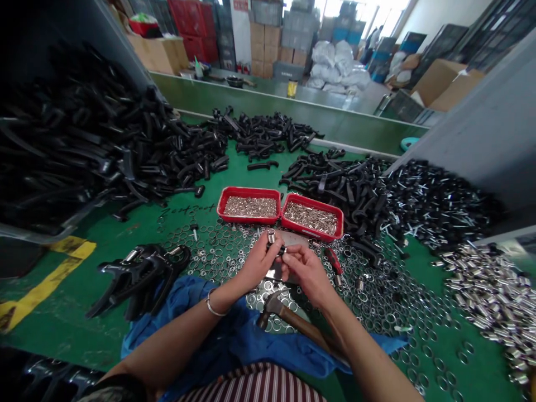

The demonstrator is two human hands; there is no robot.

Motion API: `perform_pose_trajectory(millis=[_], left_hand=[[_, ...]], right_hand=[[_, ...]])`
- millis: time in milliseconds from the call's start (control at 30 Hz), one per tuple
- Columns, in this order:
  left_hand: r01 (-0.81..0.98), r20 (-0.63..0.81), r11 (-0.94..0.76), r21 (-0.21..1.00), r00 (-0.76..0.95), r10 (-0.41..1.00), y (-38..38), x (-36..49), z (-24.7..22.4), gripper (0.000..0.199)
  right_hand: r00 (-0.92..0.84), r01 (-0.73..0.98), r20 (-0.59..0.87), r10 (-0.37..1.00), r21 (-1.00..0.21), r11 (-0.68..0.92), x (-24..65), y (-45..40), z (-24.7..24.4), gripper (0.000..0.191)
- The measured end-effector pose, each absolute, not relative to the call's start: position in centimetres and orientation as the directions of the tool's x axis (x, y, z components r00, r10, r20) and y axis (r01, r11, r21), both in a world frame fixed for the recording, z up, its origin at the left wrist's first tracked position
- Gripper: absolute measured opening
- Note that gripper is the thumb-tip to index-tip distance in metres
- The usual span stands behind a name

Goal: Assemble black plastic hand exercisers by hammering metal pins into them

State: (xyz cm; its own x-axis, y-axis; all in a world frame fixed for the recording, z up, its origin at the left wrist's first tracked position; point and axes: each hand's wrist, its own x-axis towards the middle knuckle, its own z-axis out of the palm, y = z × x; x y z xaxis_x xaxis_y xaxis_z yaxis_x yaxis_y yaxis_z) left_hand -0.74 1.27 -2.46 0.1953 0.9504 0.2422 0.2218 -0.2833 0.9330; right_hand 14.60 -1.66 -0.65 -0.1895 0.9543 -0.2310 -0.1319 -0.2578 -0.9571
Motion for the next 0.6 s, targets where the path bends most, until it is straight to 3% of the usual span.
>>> perform_pose_trajectory(millis=[67,133,233,300,367,433,467,533,567,600], left_hand=[[0.205,0.269,-0.319,0.925,0.237,0.934,1.3,-0.9,-2.2,0.019],[0.189,0.326,-0.392,0.9,0.304,0.895,1.3,-1.1,-1.9,0.019],[0.208,0.361,-0.474,0.856,0.415,0.835,1.2,-1.2,-1.8,0.019],[0.228,0.309,-0.439,0.869,0.443,0.842,1.0,-1.1,-1.9,0.02],[0.223,0.228,-0.34,0.914,0.411,0.883,0.8,-0.9,-1.9,0.024],[0.158,0.14,-0.207,0.966,0.355,0.924,0.7,-0.9,-1.9,0.029],[0.102,0.103,-0.143,0.984,0.327,0.939,0.8,-0.9,-1.8,0.031],[-0.034,0.049,-0.041,0.999,0.271,0.961,0.9,-1.0,-1.8,0.033],[-0.097,0.029,-0.005,0.995,0.245,0.969,1.0,-1.0,-1.8,0.032],[-0.145,0.012,0.022,0.989,0.223,0.975,1.1,-0.9,-1.9,0.032]], right_hand=[[-0.132,-0.004,-0.132,0.982,-0.991,-0.133,14.8,-1.9,-0.9,0.026],[-0.154,0.002,-0.125,0.98,-0.992,-0.127,15.0,-2.1,-1.1,0.024],[-0.302,-0.19,-0.265,0.916,-0.925,-0.33,15.1,-2.5,-0.9,0.029],[-0.4,-0.221,-0.339,0.851,-0.866,-0.449,15.1,-3.1,-0.5,0.036],[-0.469,-0.061,-0.383,0.796,-0.885,-0.462,15.7,-3.7,-0.1,0.045],[-0.406,0.253,-0.375,0.833,-0.922,-0.292,17.4,-4.1,-0.1,0.045],[-0.307,0.441,-0.324,0.895,-0.882,-0.168,18.9,-4.1,-0.1,0.041],[-0.037,0.758,-0.087,0.996,-0.651,-0.029,23.2,-3.7,-0.5,0.032],[0.098,0.852,0.035,0.995,-0.519,-0.066,25.8,-3.2,-0.8,0.03],[0.198,0.875,0.097,0.975,-0.466,-0.131,28.7,-2.7,-1.0,0.03]])
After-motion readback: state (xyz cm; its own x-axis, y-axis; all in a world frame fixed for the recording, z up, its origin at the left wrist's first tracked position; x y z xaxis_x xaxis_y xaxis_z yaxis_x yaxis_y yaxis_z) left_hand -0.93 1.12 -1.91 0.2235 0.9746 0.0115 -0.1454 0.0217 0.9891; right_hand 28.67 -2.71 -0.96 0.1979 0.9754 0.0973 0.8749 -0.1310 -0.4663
